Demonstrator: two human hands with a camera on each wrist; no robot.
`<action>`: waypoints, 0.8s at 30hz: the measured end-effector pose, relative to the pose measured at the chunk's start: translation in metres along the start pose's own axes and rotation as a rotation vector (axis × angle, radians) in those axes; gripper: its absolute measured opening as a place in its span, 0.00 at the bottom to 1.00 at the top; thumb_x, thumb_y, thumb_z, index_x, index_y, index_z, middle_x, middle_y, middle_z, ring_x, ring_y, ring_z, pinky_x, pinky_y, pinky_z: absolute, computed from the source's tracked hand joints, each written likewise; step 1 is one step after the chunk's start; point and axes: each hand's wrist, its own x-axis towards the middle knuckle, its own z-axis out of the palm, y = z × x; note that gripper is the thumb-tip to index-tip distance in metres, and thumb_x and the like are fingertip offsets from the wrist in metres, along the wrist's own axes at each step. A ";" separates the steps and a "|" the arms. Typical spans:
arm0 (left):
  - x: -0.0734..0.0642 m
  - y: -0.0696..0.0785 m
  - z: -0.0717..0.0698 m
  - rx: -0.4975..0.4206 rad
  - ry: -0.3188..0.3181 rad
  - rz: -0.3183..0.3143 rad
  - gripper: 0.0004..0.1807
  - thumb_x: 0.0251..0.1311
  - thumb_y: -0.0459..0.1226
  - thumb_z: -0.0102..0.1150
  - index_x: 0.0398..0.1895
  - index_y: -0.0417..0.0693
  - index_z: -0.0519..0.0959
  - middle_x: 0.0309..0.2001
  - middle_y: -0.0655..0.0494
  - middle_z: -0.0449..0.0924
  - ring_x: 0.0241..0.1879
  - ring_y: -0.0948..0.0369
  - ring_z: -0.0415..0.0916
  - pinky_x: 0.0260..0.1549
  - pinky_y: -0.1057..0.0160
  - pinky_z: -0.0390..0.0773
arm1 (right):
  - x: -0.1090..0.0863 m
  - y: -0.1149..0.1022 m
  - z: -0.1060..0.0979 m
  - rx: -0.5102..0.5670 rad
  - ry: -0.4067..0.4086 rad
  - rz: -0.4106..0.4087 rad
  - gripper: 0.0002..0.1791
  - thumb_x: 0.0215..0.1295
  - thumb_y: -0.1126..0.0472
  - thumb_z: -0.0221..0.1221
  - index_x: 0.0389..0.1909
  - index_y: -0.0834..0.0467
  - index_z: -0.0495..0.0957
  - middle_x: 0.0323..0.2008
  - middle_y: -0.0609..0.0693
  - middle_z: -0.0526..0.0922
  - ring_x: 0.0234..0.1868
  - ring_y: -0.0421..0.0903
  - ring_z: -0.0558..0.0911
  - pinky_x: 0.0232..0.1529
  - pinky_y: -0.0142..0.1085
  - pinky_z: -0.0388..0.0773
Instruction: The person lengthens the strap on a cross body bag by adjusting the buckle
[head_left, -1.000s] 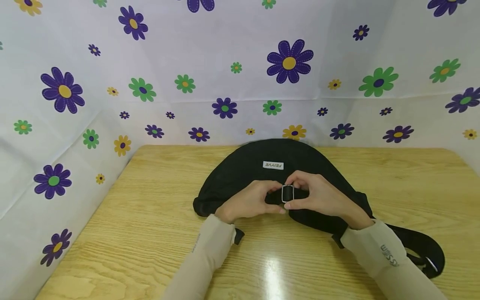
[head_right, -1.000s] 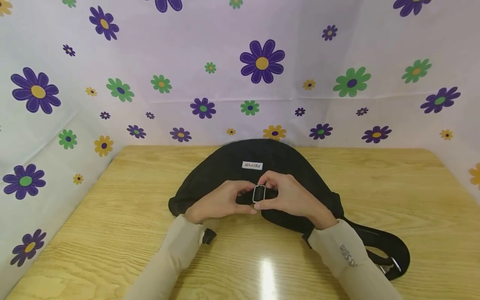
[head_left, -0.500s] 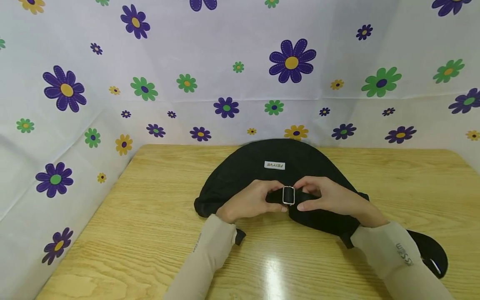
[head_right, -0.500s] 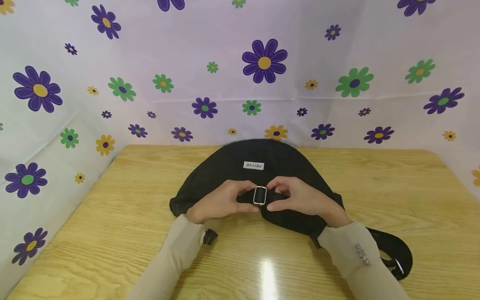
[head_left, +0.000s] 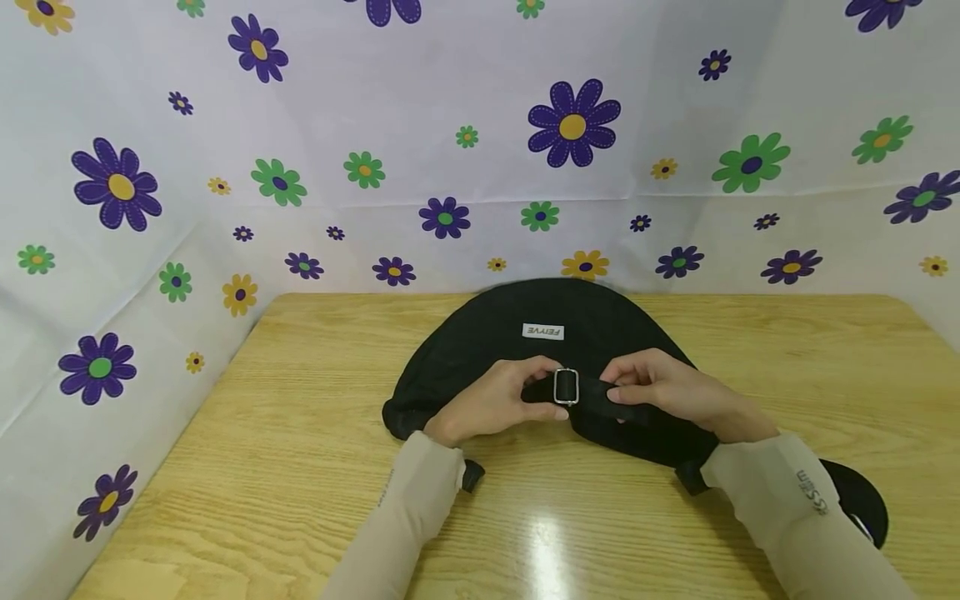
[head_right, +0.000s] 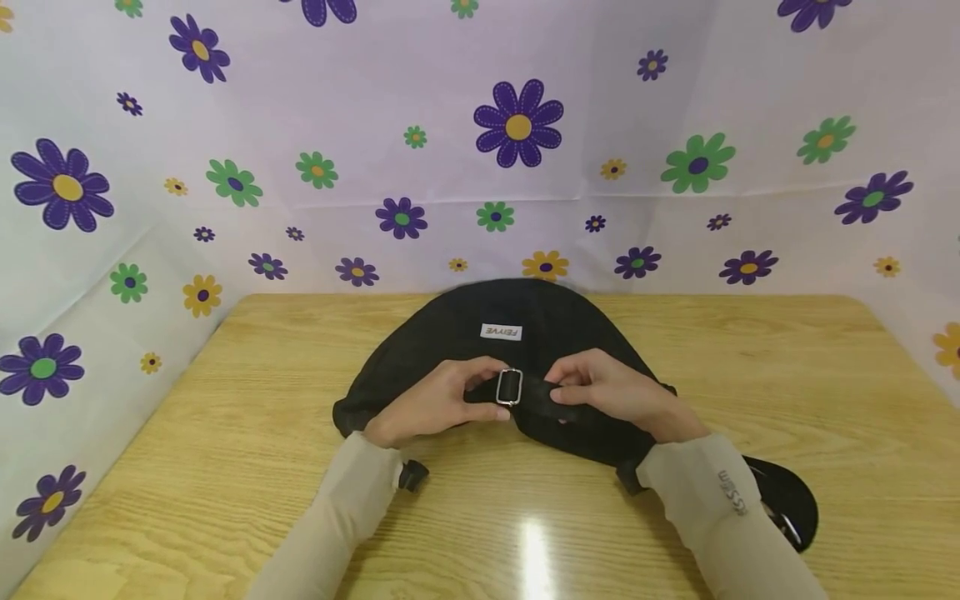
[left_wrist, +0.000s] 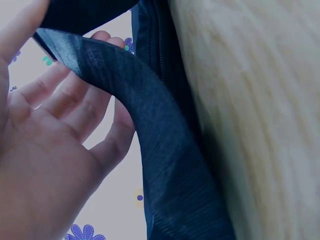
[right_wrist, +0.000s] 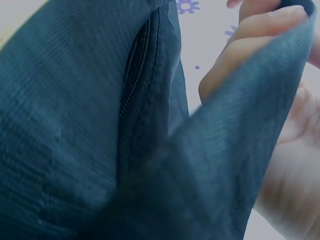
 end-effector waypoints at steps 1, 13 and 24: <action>0.000 0.000 0.001 -0.011 0.003 0.000 0.24 0.62 0.36 0.71 0.60 0.42 0.77 0.41 0.54 0.83 0.35 0.64 0.74 0.36 0.68 0.72 | 0.000 0.000 0.001 0.004 0.006 0.003 0.07 0.73 0.73 0.53 0.43 0.75 0.76 0.26 0.46 0.82 0.31 0.43 0.80 0.38 0.34 0.78; 0.001 -0.002 0.002 -0.009 0.039 0.012 0.26 0.67 0.39 0.67 0.66 0.45 0.75 0.51 0.52 0.83 0.47 0.62 0.77 0.48 0.66 0.74 | 0.001 -0.001 0.004 0.028 0.052 0.033 0.08 0.73 0.72 0.53 0.42 0.75 0.76 0.25 0.46 0.82 0.31 0.43 0.79 0.37 0.34 0.76; 0.001 -0.004 0.003 -0.032 0.058 0.049 0.25 0.67 0.39 0.67 0.65 0.42 0.77 0.58 0.52 0.81 0.57 0.64 0.76 0.59 0.62 0.73 | 0.004 -0.002 0.008 0.054 0.095 0.046 0.09 0.74 0.71 0.54 0.43 0.76 0.75 0.26 0.46 0.83 0.31 0.42 0.80 0.36 0.33 0.77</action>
